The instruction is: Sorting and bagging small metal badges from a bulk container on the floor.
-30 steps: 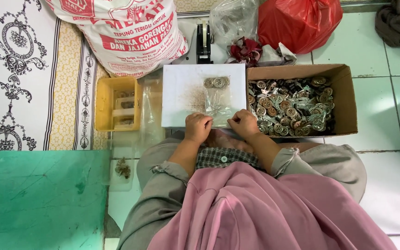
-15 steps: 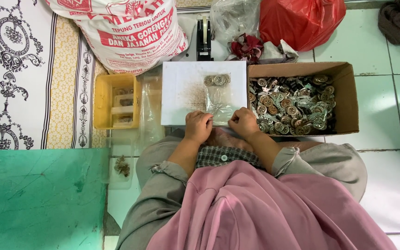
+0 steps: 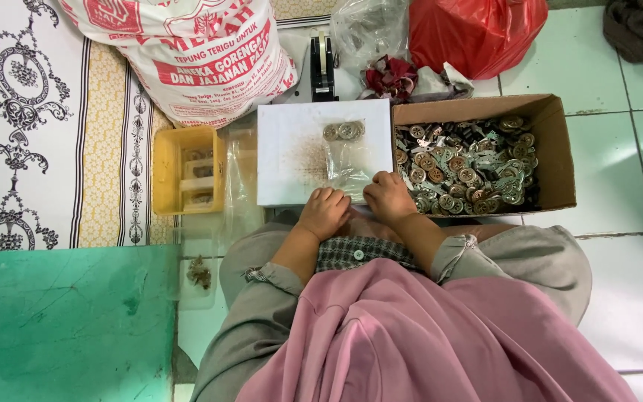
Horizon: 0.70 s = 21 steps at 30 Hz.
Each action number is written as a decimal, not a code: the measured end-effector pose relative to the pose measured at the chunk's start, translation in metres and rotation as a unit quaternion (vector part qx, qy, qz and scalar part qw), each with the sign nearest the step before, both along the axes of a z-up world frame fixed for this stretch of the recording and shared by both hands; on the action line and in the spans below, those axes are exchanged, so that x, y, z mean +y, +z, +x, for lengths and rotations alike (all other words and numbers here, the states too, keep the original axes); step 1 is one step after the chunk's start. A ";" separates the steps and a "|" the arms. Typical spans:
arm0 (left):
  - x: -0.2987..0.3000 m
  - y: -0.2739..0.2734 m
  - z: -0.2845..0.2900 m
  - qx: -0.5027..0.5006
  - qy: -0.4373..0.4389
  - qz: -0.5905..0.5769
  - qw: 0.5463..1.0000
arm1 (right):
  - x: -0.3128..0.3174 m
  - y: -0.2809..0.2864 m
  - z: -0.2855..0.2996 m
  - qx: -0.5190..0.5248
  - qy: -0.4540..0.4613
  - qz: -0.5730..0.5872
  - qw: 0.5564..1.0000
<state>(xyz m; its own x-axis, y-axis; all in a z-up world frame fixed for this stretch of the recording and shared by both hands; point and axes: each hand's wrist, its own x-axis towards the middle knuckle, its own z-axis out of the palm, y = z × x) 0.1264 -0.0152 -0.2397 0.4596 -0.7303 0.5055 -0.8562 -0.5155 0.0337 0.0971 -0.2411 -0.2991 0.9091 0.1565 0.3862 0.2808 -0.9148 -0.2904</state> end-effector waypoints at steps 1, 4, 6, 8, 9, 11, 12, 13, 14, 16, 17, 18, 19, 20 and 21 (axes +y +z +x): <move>-0.001 -0.004 0.002 -0.001 -0.001 0.001 1.000 | -0.002 0.001 -0.002 -0.001 -0.001 0.001 1.000; -0.002 -0.015 0.005 -0.028 0.005 -0.028 0.999 | -0.006 0.007 -0.009 0.067 0.024 -0.043 0.997; 0.001 -0.017 0.007 -0.005 0.015 -0.036 0.999 | -0.007 0.016 -0.011 0.070 0.063 -0.079 0.992; 0.000 -0.006 0.004 -0.003 0.013 -0.041 0.999 | -0.009 0.013 -0.010 0.057 0.070 -0.091 0.992; 0.000 0.000 0.002 -0.001 0.014 -0.046 0.999 | -0.009 0.012 -0.009 0.044 0.079 -0.103 0.990; 0.000 0.002 0.001 0.002 0.016 -0.044 0.999 | -0.007 0.023 -0.012 0.005 0.077 -0.108 0.991; 0.000 0.004 0.000 0.007 0.019 -0.040 0.999 | -0.005 0.028 -0.013 -0.034 0.075 -0.110 0.990; 0.001 -0.004 0.002 0.006 0.020 -0.041 0.999 | -0.005 0.025 -0.011 -0.034 0.077 -0.110 0.990; 0.002 -0.012 0.002 0.015 0.026 -0.040 0.999 | -0.006 0.022 -0.010 -0.047 0.087 -0.097 0.990; 0.005 -0.020 0.001 0.025 0.032 -0.040 0.998 | -0.006 0.022 -0.011 -0.060 0.099 -0.084 0.990; 0.007 -0.021 0.000 0.038 0.038 -0.041 0.998 | -0.005 0.026 -0.013 -0.037 0.100 -0.039 0.994; 0.009 -0.021 0.000 0.051 0.043 -0.042 0.997 | -0.004 0.029 -0.015 -0.014 0.100 0.007 0.995; 0.010 -0.021 -0.001 0.051 0.044 -0.042 0.997 | -0.003 0.031 -0.015 -0.014 0.101 0.007 0.995; 0.011 -0.022 -0.002 0.066 0.054 -0.047 0.995 | -0.002 0.033 -0.015 0.012 0.101 0.045 0.994; 0.011 -0.023 -0.003 0.081 0.065 -0.051 0.993 | -0.002 0.035 -0.016 0.038 0.101 0.083 0.991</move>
<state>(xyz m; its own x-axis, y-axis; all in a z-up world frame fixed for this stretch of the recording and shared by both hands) 0.1236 -0.0039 -0.2629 0.6274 -0.6088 0.4855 -0.7622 -0.6077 0.2229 0.0811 -0.2430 -0.2639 0.8929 0.2779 0.3542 0.4250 -0.7799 -0.4595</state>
